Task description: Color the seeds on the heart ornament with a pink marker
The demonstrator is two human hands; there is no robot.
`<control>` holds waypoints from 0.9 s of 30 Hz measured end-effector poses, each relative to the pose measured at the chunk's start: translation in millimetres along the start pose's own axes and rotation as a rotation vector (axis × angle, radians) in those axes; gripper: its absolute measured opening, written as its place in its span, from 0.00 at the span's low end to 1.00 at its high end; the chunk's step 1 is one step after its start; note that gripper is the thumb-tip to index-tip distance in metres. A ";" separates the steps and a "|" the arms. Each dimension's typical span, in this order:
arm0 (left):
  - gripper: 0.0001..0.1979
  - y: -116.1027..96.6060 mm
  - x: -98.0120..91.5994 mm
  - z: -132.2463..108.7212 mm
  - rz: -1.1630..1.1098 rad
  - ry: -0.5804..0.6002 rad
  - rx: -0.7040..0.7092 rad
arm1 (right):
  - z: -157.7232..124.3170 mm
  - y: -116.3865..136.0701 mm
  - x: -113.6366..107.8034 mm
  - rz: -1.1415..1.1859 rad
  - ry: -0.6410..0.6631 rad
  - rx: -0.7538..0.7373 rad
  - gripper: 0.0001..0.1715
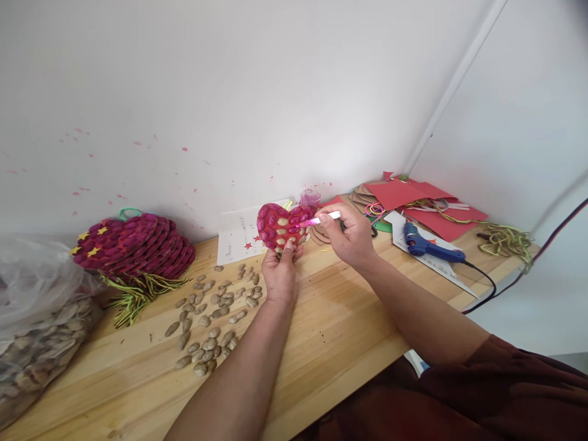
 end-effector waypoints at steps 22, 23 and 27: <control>0.23 5.8 -3.6 0.1 -0.023 -0.016 -0.090 | -1.7 9.0 2.6 -0.067 0.021 -0.075 0.10; 0.23 5.9 -3.7 0.0 -0.024 -0.019 -0.095 | -1.7 8.8 3.0 -0.064 0.024 -0.074 0.11; 0.23 5.8 -4.7 -0.6 -0.024 -0.034 -0.110 | -1.3 5.1 5.7 -0.067 0.063 -0.041 0.13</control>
Point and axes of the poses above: each hand's wrist, its own z-axis towards the middle knuckle, its own x-axis out of the palm, y = z × x, the point moved 10 cm from there along z, towards the middle knuckle, and after that the axes turned 13 degrees about z, right-handed, at the moved point
